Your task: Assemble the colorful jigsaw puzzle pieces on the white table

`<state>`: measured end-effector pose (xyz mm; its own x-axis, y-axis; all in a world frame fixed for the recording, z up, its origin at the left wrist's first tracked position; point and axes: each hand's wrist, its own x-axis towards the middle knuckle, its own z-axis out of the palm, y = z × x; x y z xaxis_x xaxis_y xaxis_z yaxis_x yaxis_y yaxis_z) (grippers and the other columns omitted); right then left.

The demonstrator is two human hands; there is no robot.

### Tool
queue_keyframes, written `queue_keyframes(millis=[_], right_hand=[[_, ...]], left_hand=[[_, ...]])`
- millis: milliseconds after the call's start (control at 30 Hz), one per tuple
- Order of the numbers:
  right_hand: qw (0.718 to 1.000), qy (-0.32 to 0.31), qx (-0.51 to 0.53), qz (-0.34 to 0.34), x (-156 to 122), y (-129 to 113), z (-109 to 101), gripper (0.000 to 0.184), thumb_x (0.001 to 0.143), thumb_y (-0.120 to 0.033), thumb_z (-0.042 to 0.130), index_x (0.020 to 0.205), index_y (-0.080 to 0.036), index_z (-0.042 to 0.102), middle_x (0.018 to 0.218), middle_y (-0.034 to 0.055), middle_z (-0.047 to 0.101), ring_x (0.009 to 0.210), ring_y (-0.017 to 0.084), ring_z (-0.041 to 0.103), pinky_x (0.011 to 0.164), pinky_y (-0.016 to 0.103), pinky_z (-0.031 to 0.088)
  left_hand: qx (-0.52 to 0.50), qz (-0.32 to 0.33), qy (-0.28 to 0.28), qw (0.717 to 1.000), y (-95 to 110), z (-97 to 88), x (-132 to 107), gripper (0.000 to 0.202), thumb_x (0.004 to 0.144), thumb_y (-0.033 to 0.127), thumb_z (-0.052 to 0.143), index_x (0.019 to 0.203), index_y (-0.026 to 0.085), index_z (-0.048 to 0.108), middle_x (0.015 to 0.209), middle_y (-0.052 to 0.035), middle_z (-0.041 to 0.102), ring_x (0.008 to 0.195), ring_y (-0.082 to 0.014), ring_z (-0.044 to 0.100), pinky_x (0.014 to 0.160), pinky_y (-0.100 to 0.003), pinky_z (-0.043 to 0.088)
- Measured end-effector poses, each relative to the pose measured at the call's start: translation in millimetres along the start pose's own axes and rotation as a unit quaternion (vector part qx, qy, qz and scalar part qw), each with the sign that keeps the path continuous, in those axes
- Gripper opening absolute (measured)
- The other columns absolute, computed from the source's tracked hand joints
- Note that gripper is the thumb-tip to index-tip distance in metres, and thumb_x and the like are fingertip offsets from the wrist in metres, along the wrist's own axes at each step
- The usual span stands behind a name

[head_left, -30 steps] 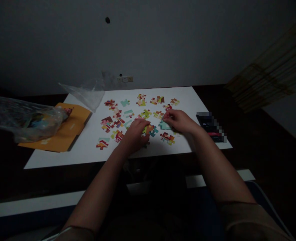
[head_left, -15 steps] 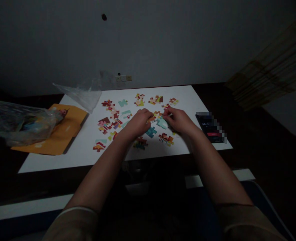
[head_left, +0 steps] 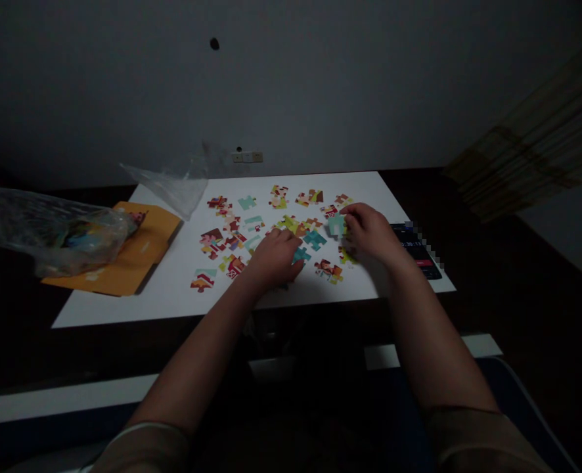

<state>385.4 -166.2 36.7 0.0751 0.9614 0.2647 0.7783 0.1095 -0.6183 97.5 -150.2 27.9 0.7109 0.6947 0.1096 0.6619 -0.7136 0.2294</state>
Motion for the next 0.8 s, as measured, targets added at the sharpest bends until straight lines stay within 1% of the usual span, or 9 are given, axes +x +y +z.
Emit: queue_keyframes(millis=[100, 233, 333, 400, 500, 567, 667, 733, 800], right_hand=[[0.999, 0.011, -0.036, 0.001, 6.5, 7.1, -8.2, 0.035, 0.105, -0.025, 0.050, 0.124, -0.020, 0.079, 0.130, 0.0191, 0.079, 0.122, 0.035, 0.073, 0.111, 0.052, 0.055], [0.987, -0.071, -0.145, 0.019, 13.3, 4.5, 0.3, 0.039, 0.107, -0.022, 0.046, 0.125, -0.018, 0.081, 0.127, 0.0192, 0.080, 0.114, 0.033, 0.075, 0.101, 0.046, 0.058], [0.973, -0.098, -0.210, 0.015, 14.1, -4.7, 11.2, 0.035, 0.104, -0.020, 0.051, 0.117, -0.016, 0.083, 0.122, 0.0235, 0.080, 0.109, 0.036, 0.074, 0.098, 0.049, 0.055], [0.967, -0.100, -0.233, 0.013, 11.3, -12.5, 15.7, 0.032, 0.103, -0.018, 0.054, 0.114, -0.012, 0.084, 0.120, 0.0283, 0.079, 0.111, 0.041, 0.072, 0.101, 0.055, 0.052], [0.960, -0.096, -0.262, -0.009, 2.4, -25.4, 19.4, 0.034, 0.106, -0.023, 0.054, 0.122, -0.011, 0.082, 0.127, 0.0298, 0.076, 0.121, 0.046, 0.068, 0.106, 0.060, 0.047], [0.957, -0.099, -0.269, -0.036, -4.8, -33.7, 23.3, 0.038, 0.108, -0.035, 0.058, 0.129, -0.013, 0.080, 0.132, 0.0278, 0.075, 0.125, 0.046, 0.065, 0.107, 0.060, 0.047], [0.955, -0.119, -0.265, -0.053, -12.3, -42.7, 34.3, 0.048, 0.105, -0.051, 0.066, 0.131, -0.013, 0.080, 0.136, 0.0273, 0.073, 0.127, 0.047, 0.061, 0.107, 0.057, 0.049], [0.958, -0.124, -0.254, -0.047, -13.8, -46.0, 43.1, 0.047, 0.104, -0.050, 0.067, 0.129, -0.012, 0.080, 0.136, 0.0270, 0.073, 0.128, 0.046, 0.061, 0.109, 0.055, 0.048], [0.966, -0.114, -0.230, -0.036, -13.7, -48.0, 49.3, 0.040, 0.103, -0.044, 0.069, 0.126, -0.013, 0.079, 0.133, 0.0248, 0.075, 0.126, 0.044, 0.061, 0.109, 0.052, 0.048]], left_hand=[[-0.004, 0.013, -0.007, 1.000, -6.5, 5.4, 1.9, 0.030, 0.092, 0.033, 0.071, 0.117, 0.019, 0.076, 0.126, -0.0198, 0.074, 0.123, -0.0424, 0.065, 0.115, -0.062, 0.054], [-0.028, 0.024, -0.027, 0.999, -17.6, 8.8, 12.4, 0.019, 0.088, 0.030, 0.075, 0.105, 0.021, 0.077, 0.119, -0.0183, 0.074, 0.118, -0.0406, 0.068, 0.113, -0.061, 0.055], [-0.030, 0.031, -0.043, 0.998, -24.3, 7.6, 21.5, 0.019, 0.084, 0.031, 0.083, 0.100, 0.022, 0.078, 0.112, -0.0172, 0.074, 0.113, -0.0399, 0.069, 0.107, -0.058, 0.058], [-0.027, 0.029, -0.053, 0.998, -25.9, 5.6, 23.5, 0.025, 0.082, 0.032, 0.088, 0.102, 0.022, 0.078, 0.112, -0.0169, 0.074, 0.113, -0.0400, 0.070, 0.105, -0.056, 0.059], [-0.031, 0.027, -0.054, 0.998, -22.1, 0.8, 18.3, 0.036, 0.082, 0.031, 0.091, 0.114, 0.021, 0.076, 0.120, -0.0162, 0.076, 0.118, -0.0397, 0.070, 0.105, -0.055, 0.060], [-0.044, 0.025, -0.038, 0.998, -16.2, -2.9, 12.1, 0.036, 0.085, 0.026, 0.087, 0.118, 0.022, 0.074, 0.121, -0.0144, 0.078, 0.119, -0.0387, 0.070, 0.106, -0.053, 0.059], [-0.050, 0.000, 0.002, 0.999, -7.3, -6.4, 4.6, 0.028, 0.093, 0.017, 0.075, 0.120, 0.024, 0.072, 0.115, -0.0120, 0.081, 0.112, -0.0358, 0.073, 0.099, -0.049, 0.060], [-0.027, -0.008, 0.026, 0.999, -3.9, -5.3, 1.8, 0.026, 0.099, 0.014, 0.066, 0.121, 0.024, 0.073, 0.115, -0.0119, 0.082, 0.109, -0.0340, 0.075, 0.096, -0.048, 0.060], [0.008, 0.015, 0.029, 0.999, -2.6, -1.5, -0.6, 0.025, 0.102, 0.013, 0.061, 0.118, 0.024, 0.076, 0.115, -0.0123, 0.082, 0.111, -0.0337, 0.076, 0.098, -0.049, 0.059]])
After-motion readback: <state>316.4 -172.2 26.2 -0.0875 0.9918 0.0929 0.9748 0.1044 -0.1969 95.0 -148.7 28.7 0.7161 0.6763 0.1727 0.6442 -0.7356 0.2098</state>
